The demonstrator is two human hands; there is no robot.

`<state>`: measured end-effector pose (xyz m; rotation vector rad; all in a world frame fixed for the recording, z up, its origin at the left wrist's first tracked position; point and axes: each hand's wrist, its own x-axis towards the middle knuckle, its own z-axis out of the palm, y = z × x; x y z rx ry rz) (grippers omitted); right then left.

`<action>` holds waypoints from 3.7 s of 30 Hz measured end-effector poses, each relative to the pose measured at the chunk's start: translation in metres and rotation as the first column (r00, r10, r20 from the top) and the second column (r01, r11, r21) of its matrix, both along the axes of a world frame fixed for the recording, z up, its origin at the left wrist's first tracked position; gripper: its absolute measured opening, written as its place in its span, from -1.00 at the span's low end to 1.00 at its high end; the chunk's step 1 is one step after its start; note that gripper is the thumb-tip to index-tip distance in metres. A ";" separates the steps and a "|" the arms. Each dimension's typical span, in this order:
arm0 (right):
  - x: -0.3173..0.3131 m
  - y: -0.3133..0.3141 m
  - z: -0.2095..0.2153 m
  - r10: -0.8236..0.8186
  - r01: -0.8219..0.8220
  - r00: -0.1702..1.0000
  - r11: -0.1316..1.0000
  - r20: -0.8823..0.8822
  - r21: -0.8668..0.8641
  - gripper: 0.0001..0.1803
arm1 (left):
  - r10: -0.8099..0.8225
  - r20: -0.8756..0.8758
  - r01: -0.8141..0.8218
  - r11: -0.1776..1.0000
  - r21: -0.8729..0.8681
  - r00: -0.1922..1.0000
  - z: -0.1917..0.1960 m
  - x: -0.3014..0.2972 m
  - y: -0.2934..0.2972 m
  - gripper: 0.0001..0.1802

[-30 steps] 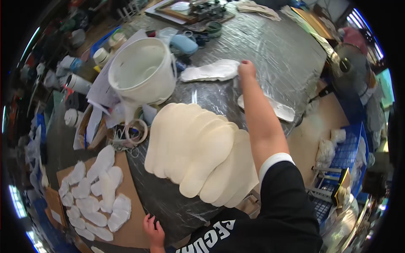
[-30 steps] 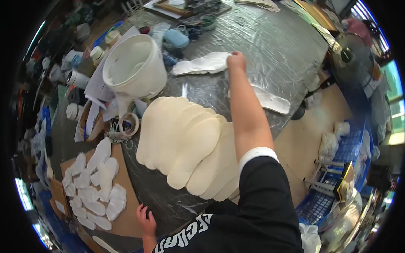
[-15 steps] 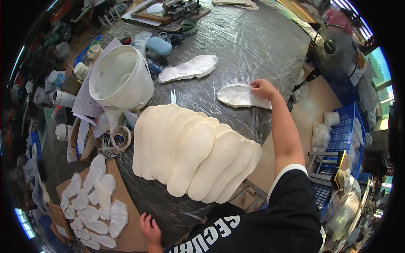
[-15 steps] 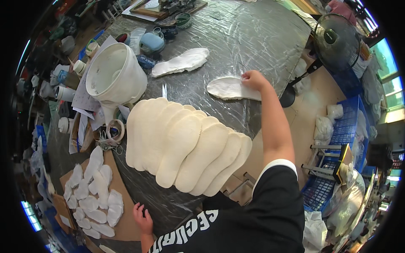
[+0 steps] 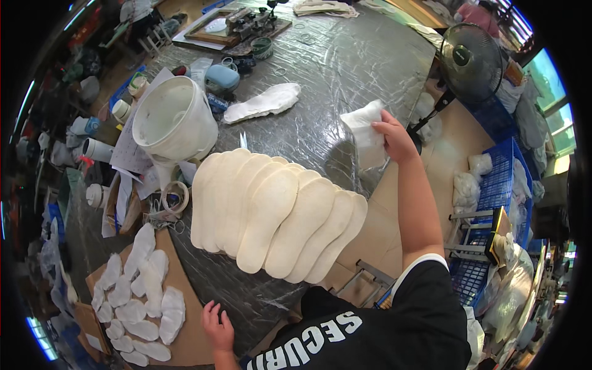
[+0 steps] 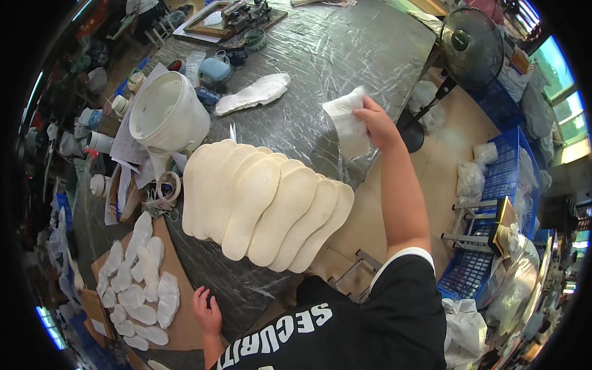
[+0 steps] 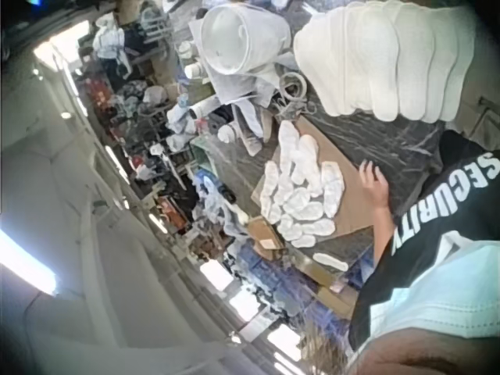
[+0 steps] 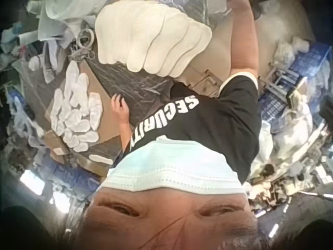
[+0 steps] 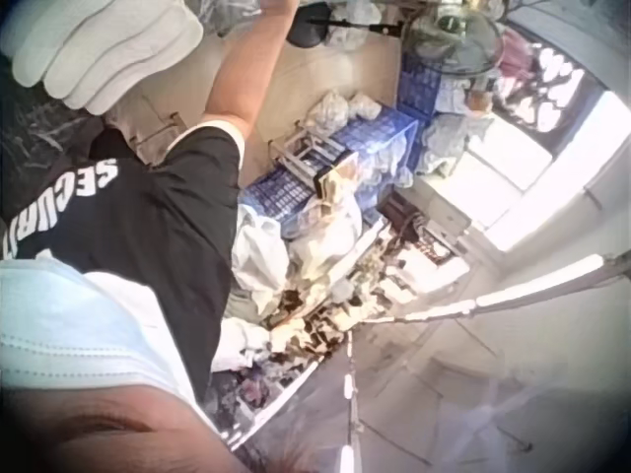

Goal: Applying adhesive-backed fur lining to shoe insole components.

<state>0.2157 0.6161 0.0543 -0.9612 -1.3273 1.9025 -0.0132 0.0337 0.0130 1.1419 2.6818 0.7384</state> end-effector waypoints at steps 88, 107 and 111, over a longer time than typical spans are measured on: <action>-0.032 -0.188 0.026 -0.565 0.169 0.823 0.347 0.062 0.923 -0.82 | -0.281 0.009 0.279 0.955 0.098 0.960 0.026 0.026 0.190 -0.77; -0.064 -0.410 0.008 0.483 -0.251 0.868 0.231 0.113 0.940 -0.45 | -0.644 0.760 -0.652 0.612 0.448 -0.083 0.079 0.001 0.052 -0.32; -0.049 -0.421 -0.040 0.467 -0.528 0.848 0.788 0.252 0.316 -0.37 | -0.219 0.892 -0.534 0.736 0.417 0.394 0.104 0.000 -0.019 -0.36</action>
